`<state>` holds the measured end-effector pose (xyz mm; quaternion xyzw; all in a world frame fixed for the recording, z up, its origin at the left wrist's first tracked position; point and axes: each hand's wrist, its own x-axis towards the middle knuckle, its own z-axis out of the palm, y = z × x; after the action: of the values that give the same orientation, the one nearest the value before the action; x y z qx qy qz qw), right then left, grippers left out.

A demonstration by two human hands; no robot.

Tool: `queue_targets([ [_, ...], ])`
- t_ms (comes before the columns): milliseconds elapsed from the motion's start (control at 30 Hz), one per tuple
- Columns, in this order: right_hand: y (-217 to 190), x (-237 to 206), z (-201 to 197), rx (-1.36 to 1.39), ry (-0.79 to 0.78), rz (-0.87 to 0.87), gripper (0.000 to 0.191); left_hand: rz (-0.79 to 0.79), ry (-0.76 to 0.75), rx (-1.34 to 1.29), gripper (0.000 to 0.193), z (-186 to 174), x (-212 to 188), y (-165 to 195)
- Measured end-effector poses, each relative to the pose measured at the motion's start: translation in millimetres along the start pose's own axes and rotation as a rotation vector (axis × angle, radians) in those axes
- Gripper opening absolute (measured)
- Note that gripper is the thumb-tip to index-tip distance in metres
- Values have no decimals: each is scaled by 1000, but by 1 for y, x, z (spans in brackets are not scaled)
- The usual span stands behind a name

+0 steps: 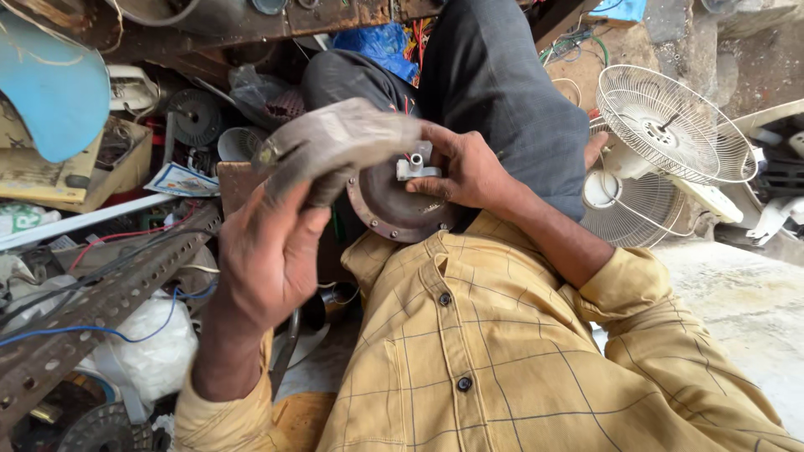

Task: The person sits on the ground with a rusty fan motor housing on their lap. They fit a white plastic switch component into the housing, tighten it with a screwdriver, tap it with a hammer, and twist the red and blue wires to connect them.

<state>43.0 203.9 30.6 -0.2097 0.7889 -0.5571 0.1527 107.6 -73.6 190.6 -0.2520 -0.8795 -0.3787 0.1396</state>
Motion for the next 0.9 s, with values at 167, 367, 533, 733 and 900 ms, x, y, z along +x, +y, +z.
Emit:
queue_targets([
  [167,5,6,-3,-44,-60,34,40,-99,-284,-65,53,22,35,13],
  [367,-13,8,3,-316,74,-103,49,-174,-172,-25,46,20,13,-16],
  [533,-42,-3,9,-859,-48,169,68,-433,-15,50,44,-4,-32,-50],
  [733,-74,25,-35,-932,-213,-370,43,-592,29,63,43,34,-115,-161],
  [900,-75,61,-52,-1056,-518,-681,26,-784,74,-50,39,79,-188,-235],
])
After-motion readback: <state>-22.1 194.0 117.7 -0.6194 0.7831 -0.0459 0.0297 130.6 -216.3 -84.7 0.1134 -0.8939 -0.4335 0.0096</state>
